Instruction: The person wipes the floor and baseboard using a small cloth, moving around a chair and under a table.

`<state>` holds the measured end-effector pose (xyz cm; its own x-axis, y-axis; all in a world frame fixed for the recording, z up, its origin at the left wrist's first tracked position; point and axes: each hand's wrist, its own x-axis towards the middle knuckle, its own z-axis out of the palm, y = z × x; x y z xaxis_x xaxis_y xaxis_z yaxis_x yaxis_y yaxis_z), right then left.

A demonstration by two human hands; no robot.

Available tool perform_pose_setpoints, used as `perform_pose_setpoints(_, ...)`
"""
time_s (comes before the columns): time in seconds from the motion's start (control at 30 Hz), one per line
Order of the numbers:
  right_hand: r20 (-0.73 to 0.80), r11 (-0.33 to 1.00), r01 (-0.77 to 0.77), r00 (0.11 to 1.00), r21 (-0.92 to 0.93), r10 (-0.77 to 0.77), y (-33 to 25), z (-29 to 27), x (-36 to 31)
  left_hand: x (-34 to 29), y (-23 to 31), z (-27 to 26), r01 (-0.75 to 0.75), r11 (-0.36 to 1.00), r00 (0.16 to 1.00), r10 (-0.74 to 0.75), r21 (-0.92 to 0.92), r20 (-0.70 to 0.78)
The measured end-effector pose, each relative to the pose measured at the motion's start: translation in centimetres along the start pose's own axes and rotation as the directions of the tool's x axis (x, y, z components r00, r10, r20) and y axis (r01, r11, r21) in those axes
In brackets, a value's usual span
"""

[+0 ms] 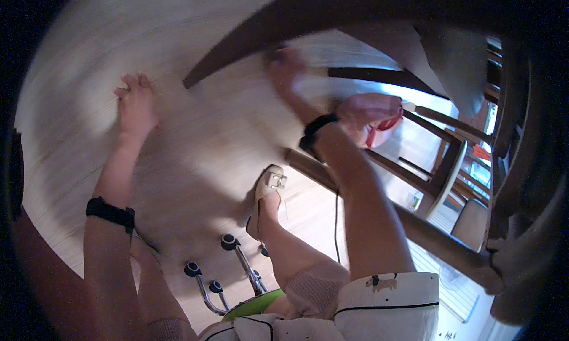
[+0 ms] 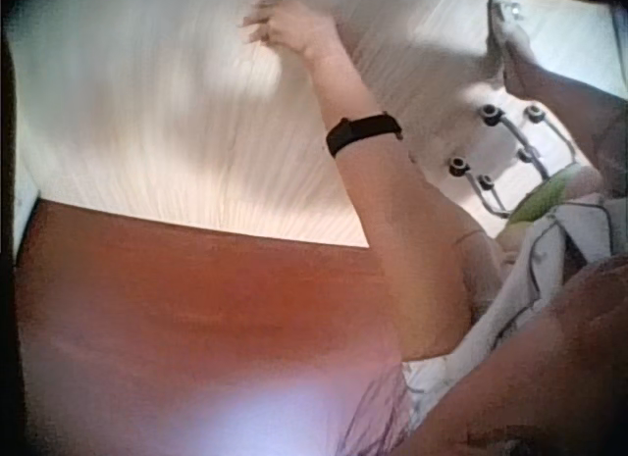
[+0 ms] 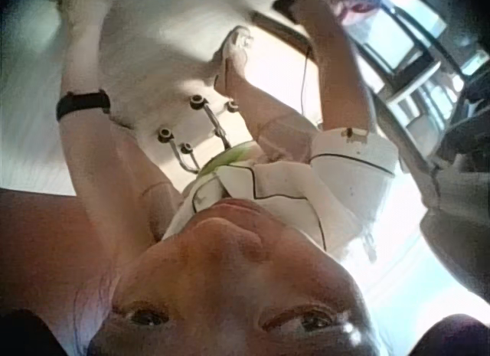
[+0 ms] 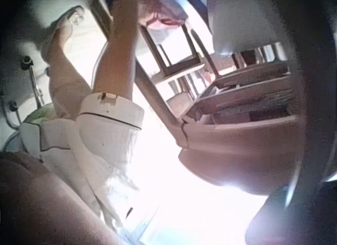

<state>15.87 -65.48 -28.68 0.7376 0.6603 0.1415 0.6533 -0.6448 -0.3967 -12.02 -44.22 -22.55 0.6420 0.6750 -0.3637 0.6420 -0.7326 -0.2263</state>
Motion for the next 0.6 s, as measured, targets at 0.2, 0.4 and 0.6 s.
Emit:
perform_pose_setpoints(0.2,0.220,0.959,0.005,0.973,0.284,-0.071,-14.5,-0.1,-11.0,0.4,-1.0,-0.8,0.020,0.996,0.997,-0.015,-0.082,0.071)
perform_pose_setpoints(0.4,-0.209,0.903,-0.283,0.909,0.323,0.360,-2.3,-0.1,-1.8,-0.1,-1.5,-1.3,0.039,0.990,0.999,-0.037,-0.135,0.016)
perform_pose_setpoints(0.6,-0.203,0.882,-0.436,0.894,-0.180,0.400,8.2,-5.3,7.7,0.3,-0.7,-2.0,0.030,0.992,0.997,-0.020,-0.126,0.079)
